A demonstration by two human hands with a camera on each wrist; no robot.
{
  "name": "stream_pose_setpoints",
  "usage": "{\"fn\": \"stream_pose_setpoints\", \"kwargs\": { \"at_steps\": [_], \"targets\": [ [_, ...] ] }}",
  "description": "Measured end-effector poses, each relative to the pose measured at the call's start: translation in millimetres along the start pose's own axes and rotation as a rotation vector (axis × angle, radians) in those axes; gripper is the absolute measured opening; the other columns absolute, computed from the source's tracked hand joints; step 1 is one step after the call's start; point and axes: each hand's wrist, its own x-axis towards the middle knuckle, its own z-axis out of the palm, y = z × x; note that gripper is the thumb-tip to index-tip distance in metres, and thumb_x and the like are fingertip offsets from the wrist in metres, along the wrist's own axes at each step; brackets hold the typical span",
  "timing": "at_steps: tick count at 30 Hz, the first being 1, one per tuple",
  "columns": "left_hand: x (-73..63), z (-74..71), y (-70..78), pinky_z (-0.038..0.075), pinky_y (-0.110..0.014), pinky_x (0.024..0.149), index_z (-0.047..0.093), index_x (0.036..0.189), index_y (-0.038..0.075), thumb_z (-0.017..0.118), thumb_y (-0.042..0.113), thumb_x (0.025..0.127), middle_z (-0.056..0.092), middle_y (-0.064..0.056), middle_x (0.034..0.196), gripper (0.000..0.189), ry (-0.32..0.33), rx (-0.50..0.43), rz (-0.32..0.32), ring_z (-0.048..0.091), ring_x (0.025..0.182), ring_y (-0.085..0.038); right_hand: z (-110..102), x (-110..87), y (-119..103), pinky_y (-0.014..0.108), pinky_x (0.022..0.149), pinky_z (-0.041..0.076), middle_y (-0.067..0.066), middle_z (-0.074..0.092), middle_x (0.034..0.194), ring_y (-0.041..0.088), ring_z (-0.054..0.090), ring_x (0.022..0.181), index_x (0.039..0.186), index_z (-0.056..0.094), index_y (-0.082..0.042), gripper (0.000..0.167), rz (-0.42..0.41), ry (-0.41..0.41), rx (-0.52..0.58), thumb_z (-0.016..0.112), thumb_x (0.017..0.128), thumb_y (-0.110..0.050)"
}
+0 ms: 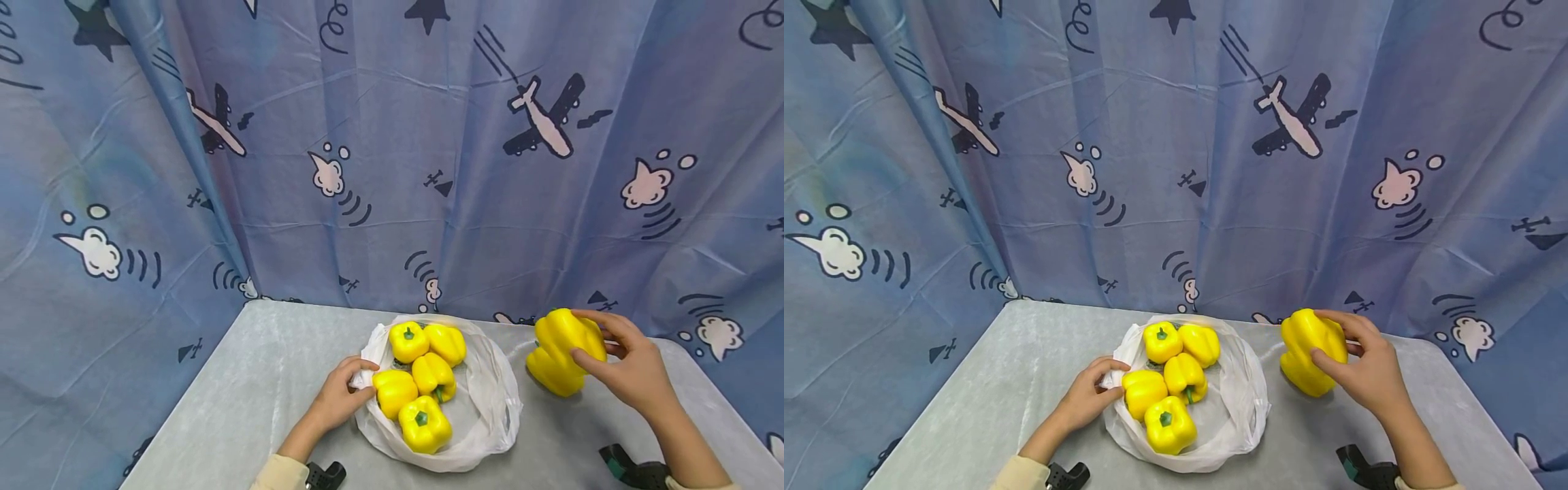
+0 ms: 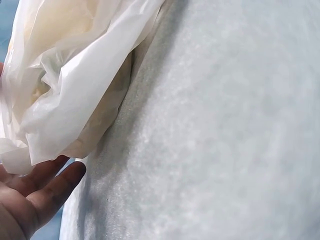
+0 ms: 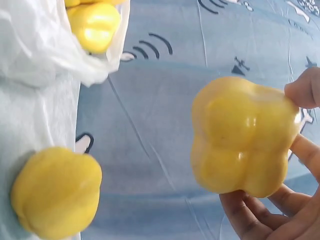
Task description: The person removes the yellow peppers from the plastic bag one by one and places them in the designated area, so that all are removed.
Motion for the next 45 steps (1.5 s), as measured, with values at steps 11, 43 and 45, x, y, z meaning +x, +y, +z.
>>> {"fn": "stream_pose_setpoints", "kwargs": {
  "at_steps": [11,43,45],
  "targets": [
    [-0.8,-0.8,0.7,0.048,-0.022,0.077,0.065,0.112,0.014,0.067,0.013,0.083,0.054,-0.010,0.131,0.029,-0.001,0.006,0.006,0.055,0.106,-0.022,-15.4,-2.5,29.0,0.001,0.066,0.038,-0.023,0.041,0.117,-0.014,0.042,0.083,0.133,0.057,-0.012,0.056,0.103,0.047,-0.010,0.077,0.081,-0.021],
    [-0.6,-0.3,0.1,0.048,-0.023,0.077,0.065,0.112,0.014,0.066,0.014,0.083,0.054,-0.009,0.131,0.029,-0.003,0.016,0.003,0.055,0.105,-0.022,-5.6,-6.8,101.1,0.067,0.084,0.042,0.037,0.037,0.141,0.060,0.041,0.113,0.138,0.046,0.001,0.067,0.355,-0.046,-0.138,0.068,0.088,-0.036],
    [-0.5,-0.2,-0.3,0.048,-0.023,0.077,0.065,0.112,0.015,0.067,0.014,0.083,0.055,-0.009,0.131,0.029,-0.001,0.020,0.004,0.055,0.105,-0.021,-4.6,-6.9,104.6,0.068,0.087,0.040,0.037,0.036,0.142,0.060,0.040,0.115,0.139,0.045,0.001,0.068,0.359,-0.057,-0.141,0.068,0.088,-0.037]
  ]
}}
